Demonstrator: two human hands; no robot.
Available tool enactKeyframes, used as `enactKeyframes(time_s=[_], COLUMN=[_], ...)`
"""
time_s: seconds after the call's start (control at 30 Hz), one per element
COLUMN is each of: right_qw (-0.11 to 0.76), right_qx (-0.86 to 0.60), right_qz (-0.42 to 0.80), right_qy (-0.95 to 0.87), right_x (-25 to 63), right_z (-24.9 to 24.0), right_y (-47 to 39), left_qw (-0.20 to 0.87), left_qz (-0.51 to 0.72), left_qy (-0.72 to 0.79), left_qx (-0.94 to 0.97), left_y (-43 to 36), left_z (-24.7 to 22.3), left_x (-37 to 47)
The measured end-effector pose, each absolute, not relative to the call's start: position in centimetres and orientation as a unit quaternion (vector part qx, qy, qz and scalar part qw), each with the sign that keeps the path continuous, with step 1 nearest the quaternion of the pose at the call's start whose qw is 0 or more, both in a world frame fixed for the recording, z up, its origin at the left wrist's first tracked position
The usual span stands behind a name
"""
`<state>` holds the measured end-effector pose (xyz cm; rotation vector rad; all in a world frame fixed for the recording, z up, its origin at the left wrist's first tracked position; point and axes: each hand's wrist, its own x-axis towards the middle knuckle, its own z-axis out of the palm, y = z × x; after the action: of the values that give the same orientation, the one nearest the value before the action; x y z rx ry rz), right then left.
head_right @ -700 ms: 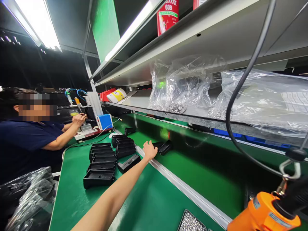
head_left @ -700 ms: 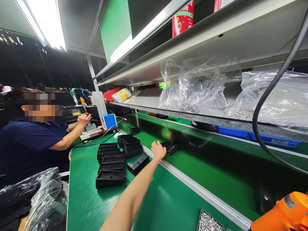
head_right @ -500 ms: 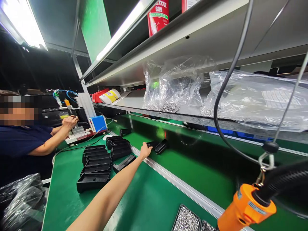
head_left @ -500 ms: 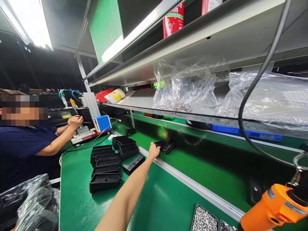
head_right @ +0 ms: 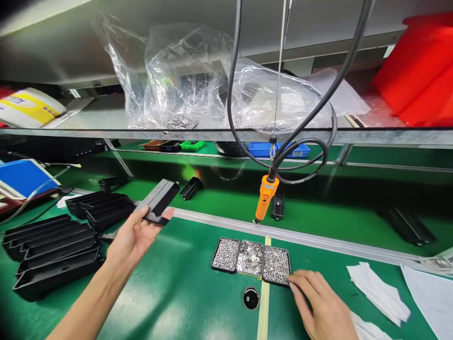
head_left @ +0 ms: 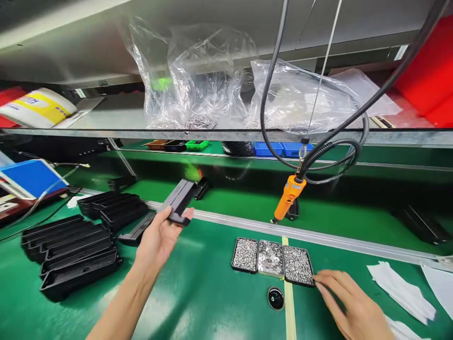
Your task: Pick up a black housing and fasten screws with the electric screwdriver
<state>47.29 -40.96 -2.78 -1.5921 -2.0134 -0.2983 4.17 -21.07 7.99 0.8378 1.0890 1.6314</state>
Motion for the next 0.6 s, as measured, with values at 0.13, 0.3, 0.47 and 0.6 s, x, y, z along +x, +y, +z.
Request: enactKeyframes(time_s=[0.13, 0.3, 0.47, 0.6], right_qw=[0.235, 0.192, 0.188, 0.207], right_qx=[-0.626, -0.662, -0.666, -0.663], right_qz=[-0.096, -0.083, -0.059, -0.048], right_qy=[-0.737, -0.719, -0.719, -0.718], right_x=[44.6, 43.9, 43.9, 44.0], right_z=[-3.0, -4.3, -4.1, -3.9], right_y=[-36.5, -34.9, -35.2, -35.2], left_qw=[0.645, 0.734, 0.777, 0.794], left_qz=[0.648, 0.59, 0.533, 0.512], left_qy=[0.346, 0.325, 0.331, 0.32], left_qx=[0.212, 0.088, 0.048, 0.071], left_y=[-26.9, -30.3, -31.8, -32.3], left_z=[6.4, 3.8, 2.1, 1.5], left_x=[7.2, 9.7, 10.8, 11.0])
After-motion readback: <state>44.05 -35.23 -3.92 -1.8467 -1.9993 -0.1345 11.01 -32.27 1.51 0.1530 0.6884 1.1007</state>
